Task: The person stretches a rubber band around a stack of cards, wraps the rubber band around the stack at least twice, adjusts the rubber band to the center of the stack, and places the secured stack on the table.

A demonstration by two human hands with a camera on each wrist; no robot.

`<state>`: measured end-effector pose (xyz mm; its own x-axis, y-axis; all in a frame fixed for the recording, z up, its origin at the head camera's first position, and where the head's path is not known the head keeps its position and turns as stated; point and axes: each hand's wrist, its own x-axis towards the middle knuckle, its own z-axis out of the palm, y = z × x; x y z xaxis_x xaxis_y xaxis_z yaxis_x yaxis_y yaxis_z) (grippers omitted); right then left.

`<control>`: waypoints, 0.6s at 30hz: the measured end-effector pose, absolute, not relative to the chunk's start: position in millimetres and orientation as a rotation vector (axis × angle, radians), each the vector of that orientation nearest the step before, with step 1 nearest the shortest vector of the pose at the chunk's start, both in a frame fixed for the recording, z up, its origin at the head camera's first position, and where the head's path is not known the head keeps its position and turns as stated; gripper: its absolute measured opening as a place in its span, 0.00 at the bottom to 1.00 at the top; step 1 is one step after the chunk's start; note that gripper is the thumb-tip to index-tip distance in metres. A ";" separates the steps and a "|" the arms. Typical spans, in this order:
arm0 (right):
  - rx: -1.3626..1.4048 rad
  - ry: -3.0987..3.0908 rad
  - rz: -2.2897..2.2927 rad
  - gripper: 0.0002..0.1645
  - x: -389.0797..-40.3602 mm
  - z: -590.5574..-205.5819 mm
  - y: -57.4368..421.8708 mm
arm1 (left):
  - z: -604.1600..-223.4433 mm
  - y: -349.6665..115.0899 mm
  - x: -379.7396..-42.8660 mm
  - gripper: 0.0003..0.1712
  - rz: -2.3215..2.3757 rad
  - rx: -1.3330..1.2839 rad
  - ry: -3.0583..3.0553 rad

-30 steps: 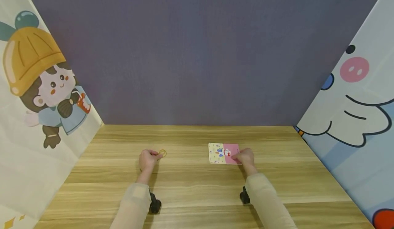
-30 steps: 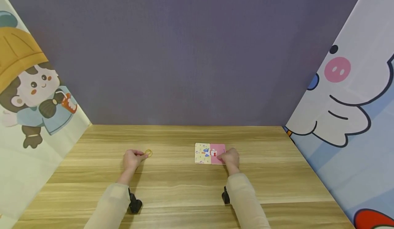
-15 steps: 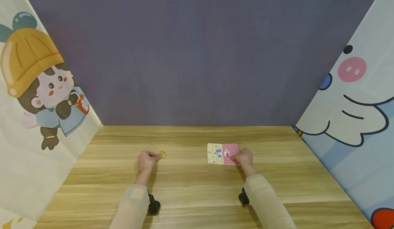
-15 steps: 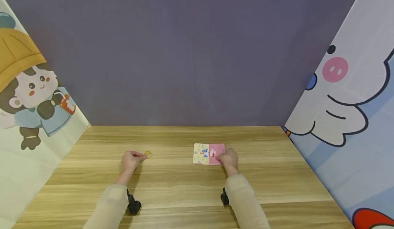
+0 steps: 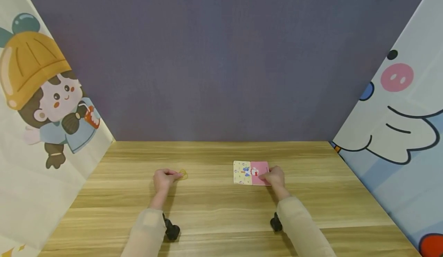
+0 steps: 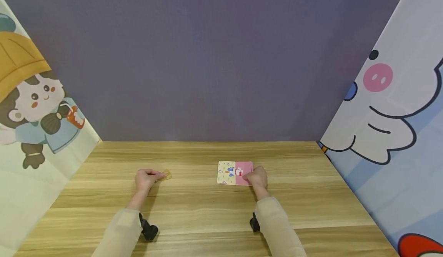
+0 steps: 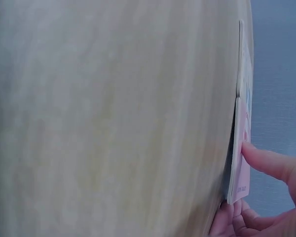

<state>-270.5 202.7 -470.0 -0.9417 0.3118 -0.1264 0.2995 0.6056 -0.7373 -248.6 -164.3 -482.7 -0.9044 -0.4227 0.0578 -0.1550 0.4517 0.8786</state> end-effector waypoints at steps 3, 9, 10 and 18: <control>-0.510 -2.808 1.260 0.27 -270.9 -470.3 204.6 | -480.5 -163.6 -247.7 0.11 -1.464 0.508 -2.412; -0.500 -2.786 1.310 0.28 -271.2 -469.7 208.1 | -477.2 -162.8 -247.9 0.09 -1.573 0.497 -2.346; -0.502 -2.780 1.330 0.29 -271.0 -469.7 208.5 | -477.1 -162.5 -248.3 0.09 -1.591 0.492 -2.334; -0.522 -2.696 1.509 0.31 -271.2 -472.5 211.6 | -473.3 -158.0 -247.9 0.08 -1.836 0.467 -2.242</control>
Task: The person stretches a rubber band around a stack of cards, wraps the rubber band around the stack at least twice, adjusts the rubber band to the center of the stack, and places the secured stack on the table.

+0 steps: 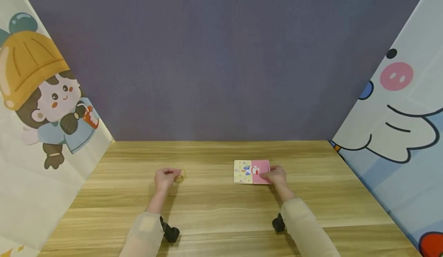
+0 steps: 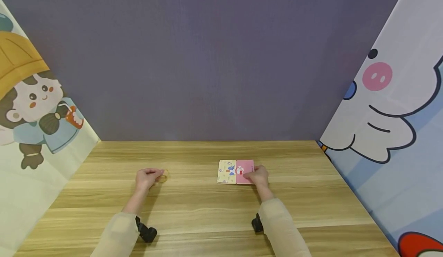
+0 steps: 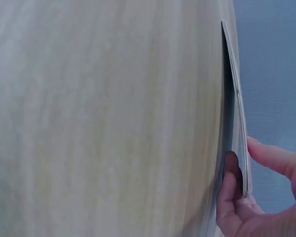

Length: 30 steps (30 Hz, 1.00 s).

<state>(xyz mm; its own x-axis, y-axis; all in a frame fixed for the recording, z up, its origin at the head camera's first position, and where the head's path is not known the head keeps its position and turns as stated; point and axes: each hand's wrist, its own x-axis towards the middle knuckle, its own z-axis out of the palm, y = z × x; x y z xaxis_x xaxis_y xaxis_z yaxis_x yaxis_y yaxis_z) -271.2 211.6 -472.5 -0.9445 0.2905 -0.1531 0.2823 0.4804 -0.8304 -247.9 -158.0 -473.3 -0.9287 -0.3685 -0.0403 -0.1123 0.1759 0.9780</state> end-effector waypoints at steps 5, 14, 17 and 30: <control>-0.532 -2.645 1.618 0.30 -271.0 -472.0 214.1 | -466.0 -153.0 -245.8 0.06 -2.066 0.488 -2.123; -0.509 -2.529 1.929 0.30 -264.8 -462.5 217.6 | -489.7 -151.7 -256.0 0.12 -2.247 0.454 -1.984; -0.477 -2.512 1.982 0.29 -261.8 -459.5 218.9 | -510.5 -154.2 -266.8 0.15 -2.339 0.419 -1.864; -0.370 -2.424 2.085 0.28 -256.2 -454.9 221.0 | -510.4 -144.8 -255.5 0.17 -2.492 -0.044 -1.664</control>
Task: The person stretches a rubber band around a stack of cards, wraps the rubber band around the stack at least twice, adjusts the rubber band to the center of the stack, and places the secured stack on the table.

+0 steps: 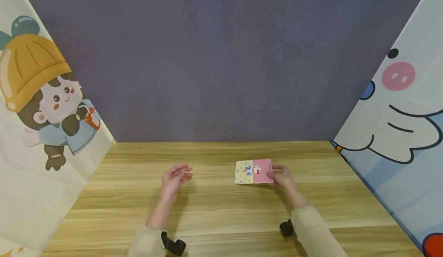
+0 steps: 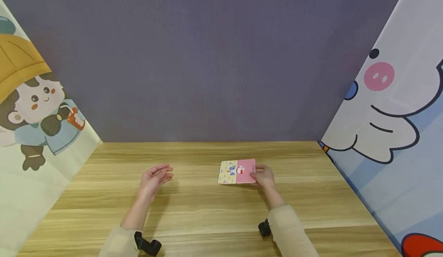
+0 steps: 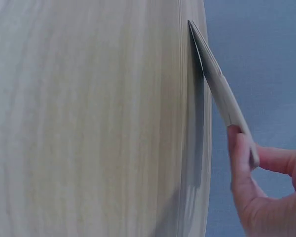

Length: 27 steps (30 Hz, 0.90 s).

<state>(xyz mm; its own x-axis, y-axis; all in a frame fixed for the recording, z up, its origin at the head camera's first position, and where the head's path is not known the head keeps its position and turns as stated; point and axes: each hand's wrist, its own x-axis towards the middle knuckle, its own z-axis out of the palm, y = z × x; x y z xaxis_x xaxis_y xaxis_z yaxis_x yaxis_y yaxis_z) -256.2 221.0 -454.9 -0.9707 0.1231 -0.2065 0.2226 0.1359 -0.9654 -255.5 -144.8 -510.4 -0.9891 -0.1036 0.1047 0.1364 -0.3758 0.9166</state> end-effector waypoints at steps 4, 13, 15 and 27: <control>0.304 2.307 -2.044 0.28 -254.6 -454.7 219.1 | -512.3 -142.9 -252.7 0.19 -2.493 -0.147 -1.636; 0.273 2.274 -2.156 0.32 -247.8 -452.2 216.3 | -527.5 -136.8 -260.9 0.28 -2.456 -0.146 -1.562; 0.271 2.270 -2.177 0.32 -246.0 -450.4 215.4 | -528.0 -135.0 -261.1 0.28 -2.458 -0.141 -1.541; 0.269 2.279 -2.217 0.33 -233.2 -435.8 211.5 | -527.1 -120.7 -258.1 0.17 -2.408 -0.189 -1.546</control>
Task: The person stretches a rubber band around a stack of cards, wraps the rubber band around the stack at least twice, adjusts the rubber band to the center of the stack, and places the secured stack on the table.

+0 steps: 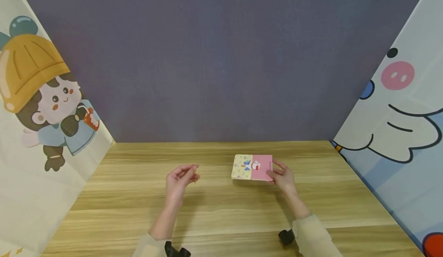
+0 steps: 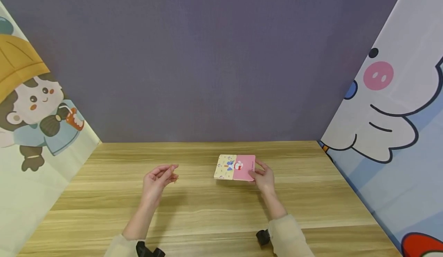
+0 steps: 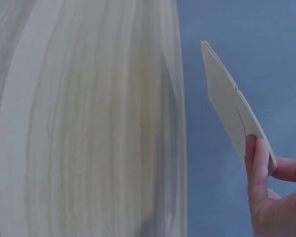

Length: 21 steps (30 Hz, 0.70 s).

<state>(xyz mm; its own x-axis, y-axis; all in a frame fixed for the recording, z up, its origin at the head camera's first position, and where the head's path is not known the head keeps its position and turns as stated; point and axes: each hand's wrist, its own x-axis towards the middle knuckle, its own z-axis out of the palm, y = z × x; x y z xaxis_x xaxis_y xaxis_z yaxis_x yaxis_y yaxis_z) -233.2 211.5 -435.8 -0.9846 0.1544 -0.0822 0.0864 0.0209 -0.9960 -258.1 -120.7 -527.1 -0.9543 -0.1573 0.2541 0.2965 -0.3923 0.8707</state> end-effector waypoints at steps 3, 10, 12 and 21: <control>-0.238 -2.184 2.153 0.33 -232.2 -437.1 209.8 | -527.8 -119.0 -259.2 0.18 -2.402 -0.204 -1.545; -0.067 -2.020 2.241 0.37 -270.3 -512.0 236.1 | -526.7 -115.1 -260.3 0.16 -2.329 -0.293 -1.501; -0.066 -2.014 2.246 0.36 -270.7 -514.3 236.7 | -526.0 -114.6 -260.1 0.16 -2.291 -0.333 -1.495; 0.037 -1.942 2.273 0.36 -252.4 -492.3 220.7 | -495.9 -110.0 -241.6 0.18 -2.246 -0.552 -1.413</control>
